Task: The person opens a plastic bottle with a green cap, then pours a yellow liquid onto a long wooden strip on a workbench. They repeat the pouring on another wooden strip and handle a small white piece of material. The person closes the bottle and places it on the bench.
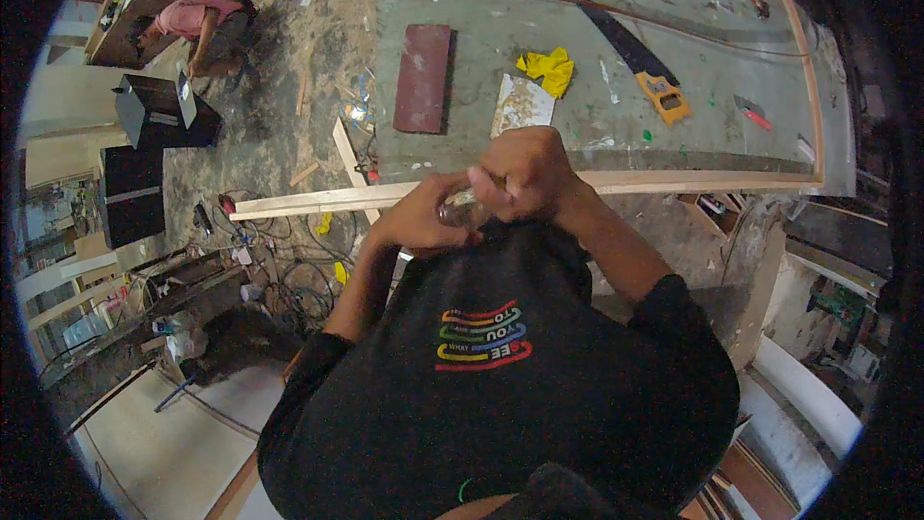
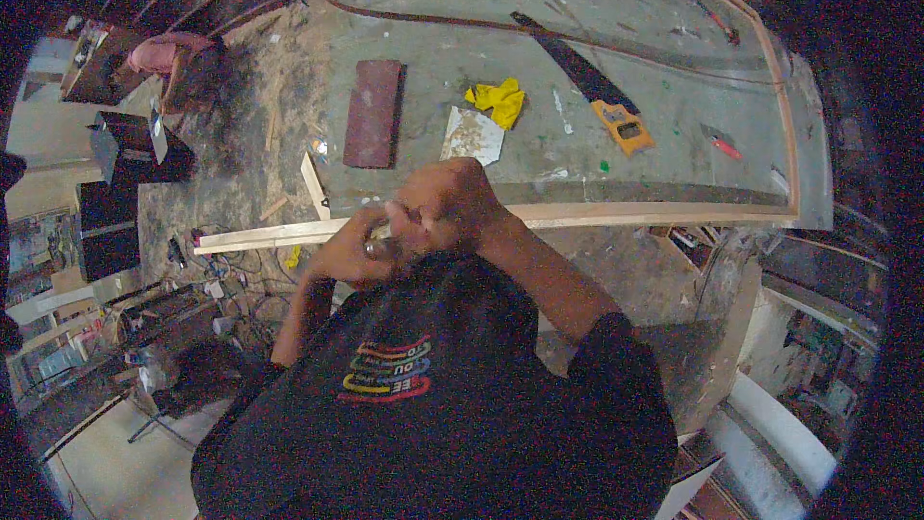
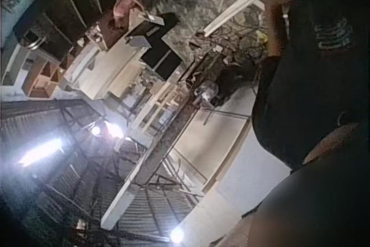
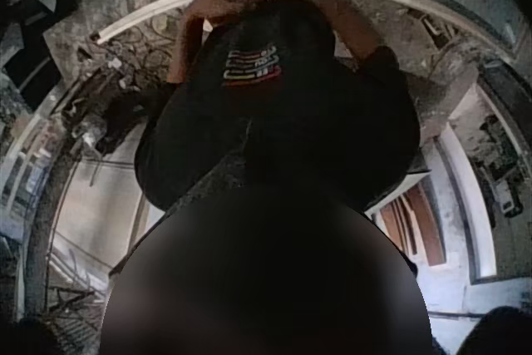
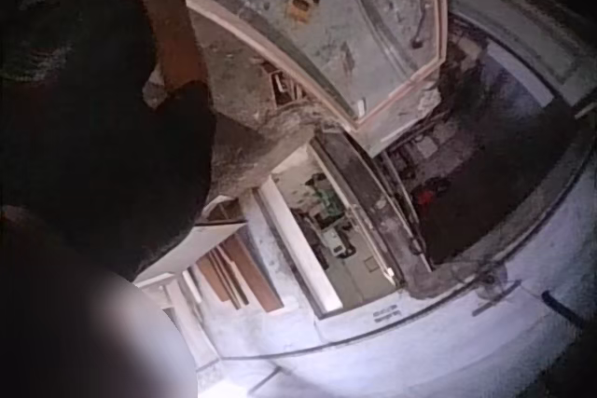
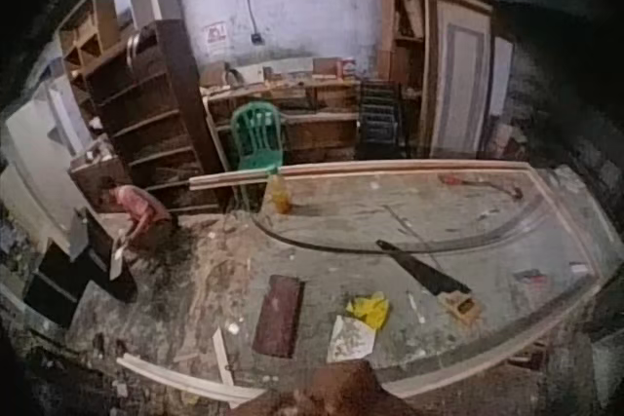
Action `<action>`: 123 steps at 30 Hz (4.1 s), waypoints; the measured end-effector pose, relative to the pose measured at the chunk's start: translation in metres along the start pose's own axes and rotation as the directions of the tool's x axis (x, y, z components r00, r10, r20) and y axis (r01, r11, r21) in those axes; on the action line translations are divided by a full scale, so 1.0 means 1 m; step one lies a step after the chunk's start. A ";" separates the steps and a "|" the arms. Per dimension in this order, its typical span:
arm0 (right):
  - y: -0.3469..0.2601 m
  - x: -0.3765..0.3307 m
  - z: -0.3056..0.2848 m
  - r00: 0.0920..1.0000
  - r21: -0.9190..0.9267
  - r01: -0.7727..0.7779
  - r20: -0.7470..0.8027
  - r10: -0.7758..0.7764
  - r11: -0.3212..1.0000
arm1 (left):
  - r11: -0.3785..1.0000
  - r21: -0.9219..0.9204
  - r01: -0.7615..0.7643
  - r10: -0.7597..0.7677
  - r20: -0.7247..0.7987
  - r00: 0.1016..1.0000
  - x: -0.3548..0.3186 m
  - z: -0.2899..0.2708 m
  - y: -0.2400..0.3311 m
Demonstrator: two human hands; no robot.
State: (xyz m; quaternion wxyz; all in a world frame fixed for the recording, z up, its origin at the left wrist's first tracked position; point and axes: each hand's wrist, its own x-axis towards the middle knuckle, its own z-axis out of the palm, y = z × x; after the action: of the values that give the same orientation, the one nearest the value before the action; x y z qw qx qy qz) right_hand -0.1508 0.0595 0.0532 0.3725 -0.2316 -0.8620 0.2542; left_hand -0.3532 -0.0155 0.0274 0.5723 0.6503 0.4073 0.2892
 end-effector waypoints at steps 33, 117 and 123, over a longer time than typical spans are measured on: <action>0.210 -0.135 -0.011 0.524 -0.219 -0.827 0.031 0.851 0.517 | 0.970 -0.010 0.243 -0.232 -0.338 0.912 -0.022 -0.018 -0.018; -0.056 0.021 -0.054 0.886 0.636 -0.462 0.300 0.354 0.617 | 0.920 0.313 0.236 0.008 -0.616 0.788 -0.022 0.006 0.101; -0.057 0.008 0.008 0.796 0.805 -0.523 0.344 0.498 0.279 | 0.974 -0.200 -0.103 -0.066 -0.691 0.720 0.001 0.026 0.109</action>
State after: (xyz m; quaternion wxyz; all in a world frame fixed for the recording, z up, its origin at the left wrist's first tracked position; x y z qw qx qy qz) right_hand -0.1735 0.0188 0.0871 0.3240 -0.2680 -0.4906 0.7632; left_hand -0.3092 -0.0288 0.1292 0.4449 0.4298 0.5496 0.5614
